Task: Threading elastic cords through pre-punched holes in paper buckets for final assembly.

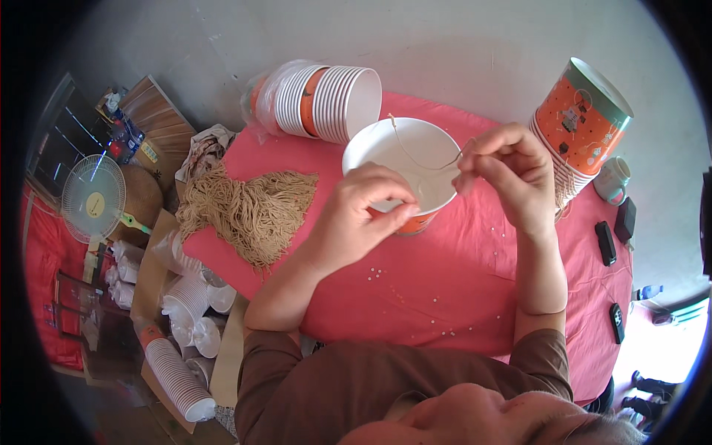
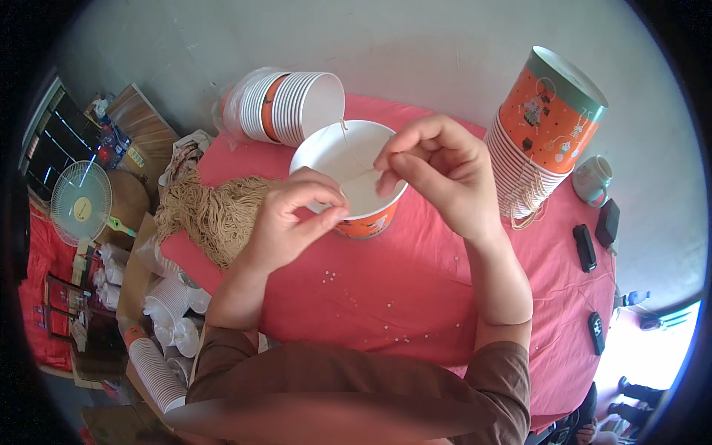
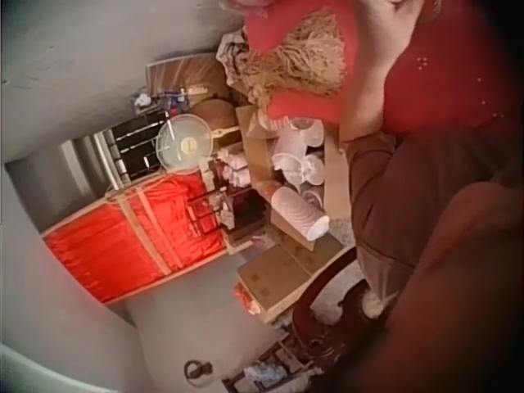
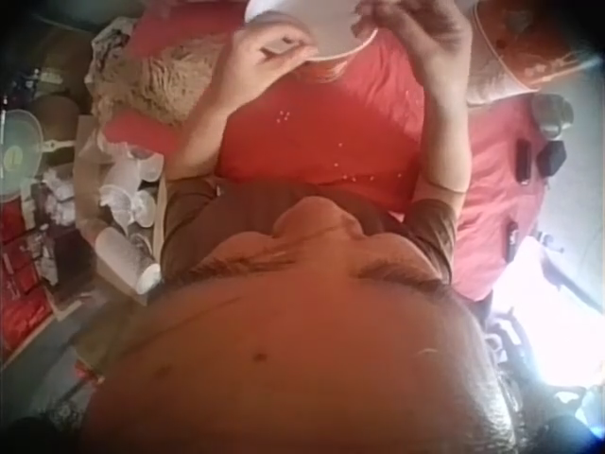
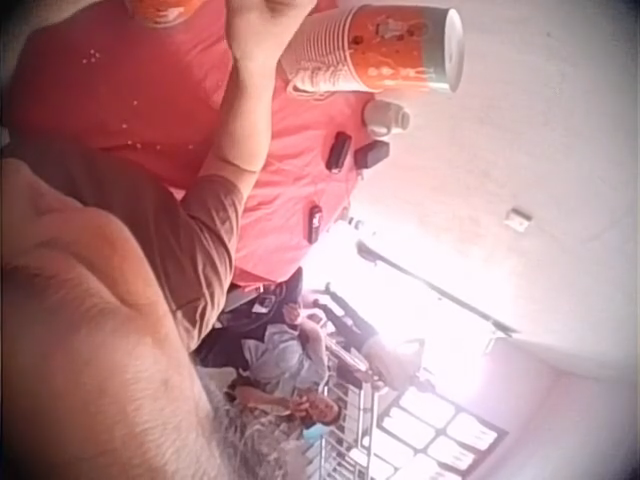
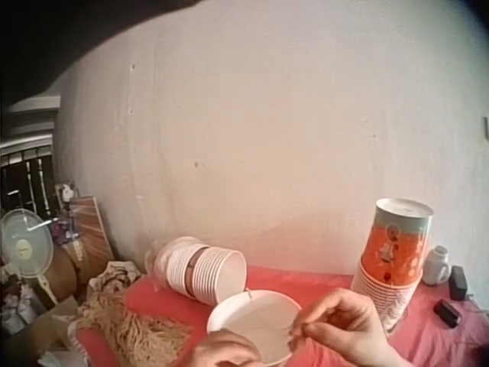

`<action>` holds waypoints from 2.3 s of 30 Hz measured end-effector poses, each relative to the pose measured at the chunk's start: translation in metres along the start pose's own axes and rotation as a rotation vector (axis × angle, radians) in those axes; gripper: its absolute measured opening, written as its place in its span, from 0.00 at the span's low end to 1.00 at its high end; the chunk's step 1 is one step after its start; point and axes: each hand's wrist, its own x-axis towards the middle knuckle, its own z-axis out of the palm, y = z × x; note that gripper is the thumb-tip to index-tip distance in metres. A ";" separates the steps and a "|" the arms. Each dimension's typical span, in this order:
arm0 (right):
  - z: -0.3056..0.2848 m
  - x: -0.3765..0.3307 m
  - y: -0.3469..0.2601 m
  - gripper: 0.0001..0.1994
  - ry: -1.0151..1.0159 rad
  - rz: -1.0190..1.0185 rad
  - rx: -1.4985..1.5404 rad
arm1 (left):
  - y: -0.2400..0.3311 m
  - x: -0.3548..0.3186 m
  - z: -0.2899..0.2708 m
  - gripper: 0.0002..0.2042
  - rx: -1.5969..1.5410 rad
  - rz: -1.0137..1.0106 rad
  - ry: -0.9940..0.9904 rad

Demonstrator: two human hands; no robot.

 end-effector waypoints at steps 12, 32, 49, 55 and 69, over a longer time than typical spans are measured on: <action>0.041 -0.008 0.002 0.25 -0.146 0.398 -0.453 | 0.006 -0.001 -0.001 0.10 0.502 0.311 0.094; 0.014 0.000 0.019 0.05 -0.337 0.191 -0.885 | -0.006 -0.010 -0.010 0.07 0.529 0.131 -0.109; 0.006 -0.005 0.015 0.03 -0.457 0.148 -1.027 | -0.021 -0.007 0.006 0.04 0.640 0.450 -0.086; 0.005 -0.007 0.011 0.04 -0.444 0.116 -1.077 | -0.023 -0.007 0.008 0.05 0.751 0.641 -0.038; 0.014 -0.007 0.003 0.02 -0.465 0.121 -1.119 | -0.021 -0.012 0.006 0.04 0.838 0.700 -0.004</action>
